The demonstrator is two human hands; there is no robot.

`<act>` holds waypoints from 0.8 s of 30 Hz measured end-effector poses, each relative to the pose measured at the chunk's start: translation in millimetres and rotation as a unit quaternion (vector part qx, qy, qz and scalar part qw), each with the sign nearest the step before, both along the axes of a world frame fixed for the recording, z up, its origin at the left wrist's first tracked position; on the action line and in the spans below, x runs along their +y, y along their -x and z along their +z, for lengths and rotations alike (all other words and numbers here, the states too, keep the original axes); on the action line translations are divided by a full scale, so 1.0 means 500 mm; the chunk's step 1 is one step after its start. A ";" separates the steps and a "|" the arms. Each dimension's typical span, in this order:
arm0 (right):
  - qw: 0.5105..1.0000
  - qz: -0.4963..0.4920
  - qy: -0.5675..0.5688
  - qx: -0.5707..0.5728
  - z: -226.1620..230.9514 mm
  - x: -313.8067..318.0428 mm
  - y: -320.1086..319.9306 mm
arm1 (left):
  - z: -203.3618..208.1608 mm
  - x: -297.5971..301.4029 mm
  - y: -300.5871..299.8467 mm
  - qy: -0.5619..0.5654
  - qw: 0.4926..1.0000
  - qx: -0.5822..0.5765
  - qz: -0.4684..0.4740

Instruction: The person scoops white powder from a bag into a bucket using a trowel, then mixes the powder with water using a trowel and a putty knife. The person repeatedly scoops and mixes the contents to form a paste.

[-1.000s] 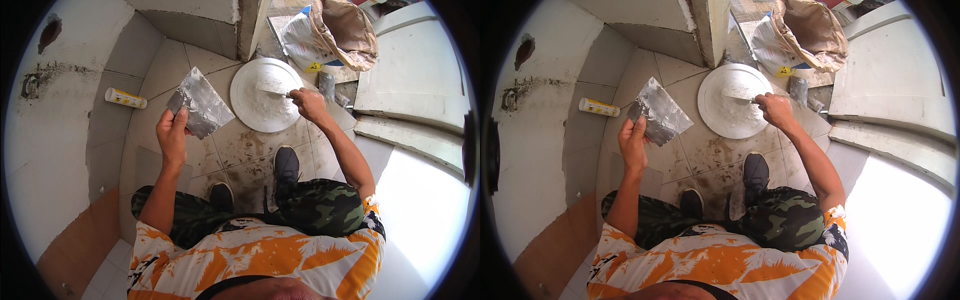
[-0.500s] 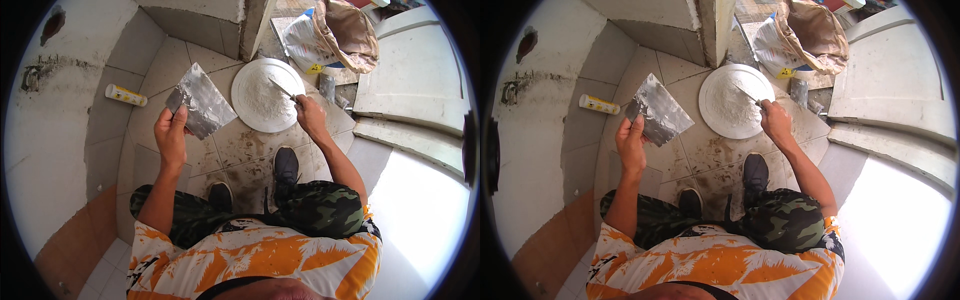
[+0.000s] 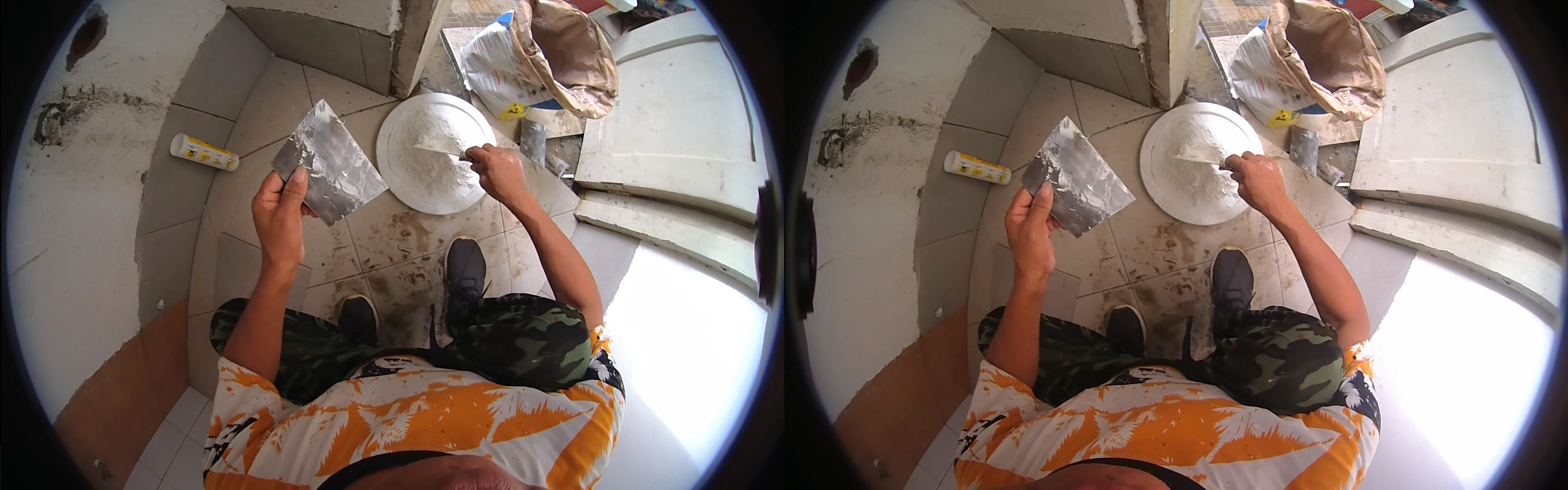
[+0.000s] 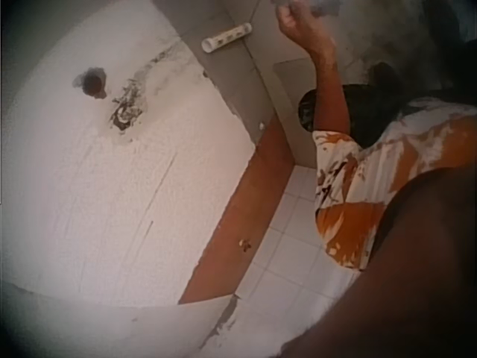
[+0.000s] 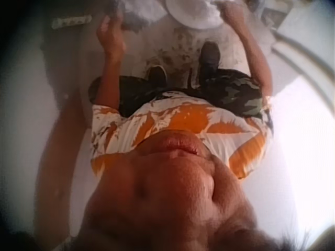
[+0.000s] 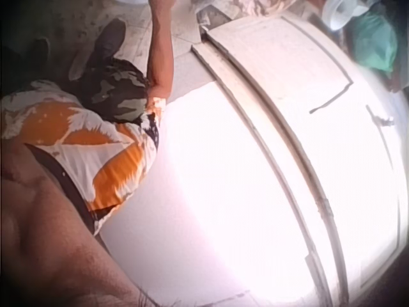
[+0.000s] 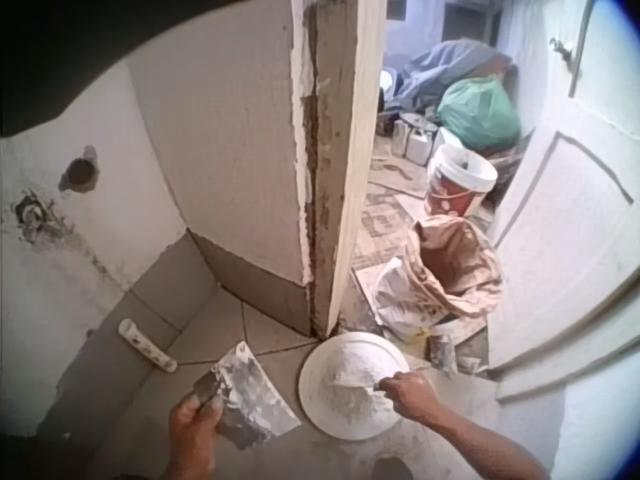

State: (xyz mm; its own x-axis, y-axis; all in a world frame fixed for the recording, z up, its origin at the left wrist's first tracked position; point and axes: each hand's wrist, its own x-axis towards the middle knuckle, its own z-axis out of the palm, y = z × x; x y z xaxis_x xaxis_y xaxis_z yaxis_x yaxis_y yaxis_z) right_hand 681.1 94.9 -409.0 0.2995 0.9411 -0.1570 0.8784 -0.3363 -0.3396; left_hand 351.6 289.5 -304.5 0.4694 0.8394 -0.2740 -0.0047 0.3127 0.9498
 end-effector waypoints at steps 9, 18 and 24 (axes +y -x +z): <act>0.995 0.088 0.034 -0.021 0.050 0.017 -0.058 | 0.006 0.001 -0.006 0.009 1.000 0.014 0.020; 0.996 -0.031 0.059 -0.066 0.022 -0.003 -0.039 | -0.003 0.002 -0.004 0.016 1.000 0.009 0.018; 0.999 -0.026 -0.007 -0.031 0.018 0.008 -0.002 | -0.005 0.002 -0.003 0.020 1.000 0.003 0.001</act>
State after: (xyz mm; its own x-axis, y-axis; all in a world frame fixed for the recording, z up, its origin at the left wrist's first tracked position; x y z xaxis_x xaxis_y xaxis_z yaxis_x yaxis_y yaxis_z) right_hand 681.9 98.7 -399.9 0.3578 0.9255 -0.1239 0.8790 -0.3786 -0.2898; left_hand 353.3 290.7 -306.9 0.4659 0.8289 -0.3097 -0.0004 0.3502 0.9367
